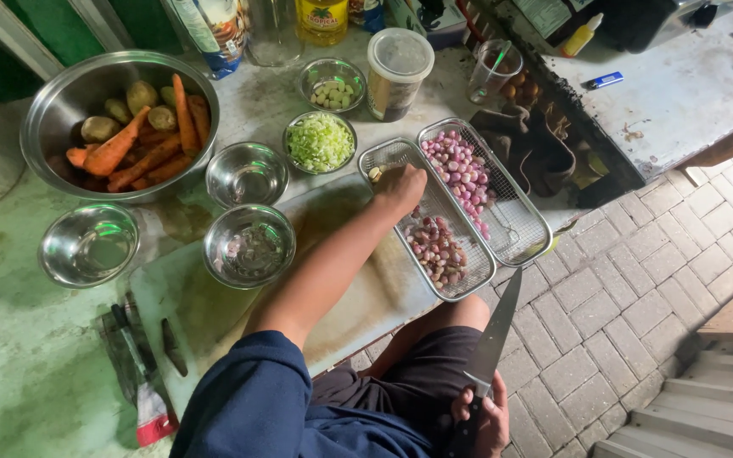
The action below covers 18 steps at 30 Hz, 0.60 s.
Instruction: Peeling the outer skin and trimming the ends of shallots using hands and a knife.
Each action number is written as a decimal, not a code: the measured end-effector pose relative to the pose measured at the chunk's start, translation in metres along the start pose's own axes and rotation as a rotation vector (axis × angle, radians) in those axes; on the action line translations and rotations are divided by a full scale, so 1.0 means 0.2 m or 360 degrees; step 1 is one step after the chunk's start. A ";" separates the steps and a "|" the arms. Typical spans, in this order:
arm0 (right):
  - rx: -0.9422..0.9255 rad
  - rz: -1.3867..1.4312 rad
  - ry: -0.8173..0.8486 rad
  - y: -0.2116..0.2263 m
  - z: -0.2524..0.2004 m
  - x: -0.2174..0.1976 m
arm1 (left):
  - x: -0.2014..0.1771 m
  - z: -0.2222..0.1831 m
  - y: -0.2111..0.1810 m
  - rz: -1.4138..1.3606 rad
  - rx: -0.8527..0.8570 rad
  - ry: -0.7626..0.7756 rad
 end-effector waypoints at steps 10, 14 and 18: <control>0.0020 -0.0054 -0.0109 0.01 -0.01 -0.01 | 0.24 0.09 0.08 -0.0464 -0.0042 0.0158; 0.0040 -0.0056 -0.0137 0.01 -0.01 -0.04 | 0.19 0.06 0.07 -0.0430 -0.0082 0.0195; 0.0015 -0.0044 -0.0092 0.02 -0.01 -0.02 | 0.10 0.00 0.07 -0.0274 -0.0067 0.0114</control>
Point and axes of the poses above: each hand's wrist, its own z-axis towards the middle knuckle, its own x-axis out of the palm, y = z × x, the point moved 6 cm from there along z, towards the middle knuckle, and after that the axes turned 3 degrees about z, right-handed, at the moved point
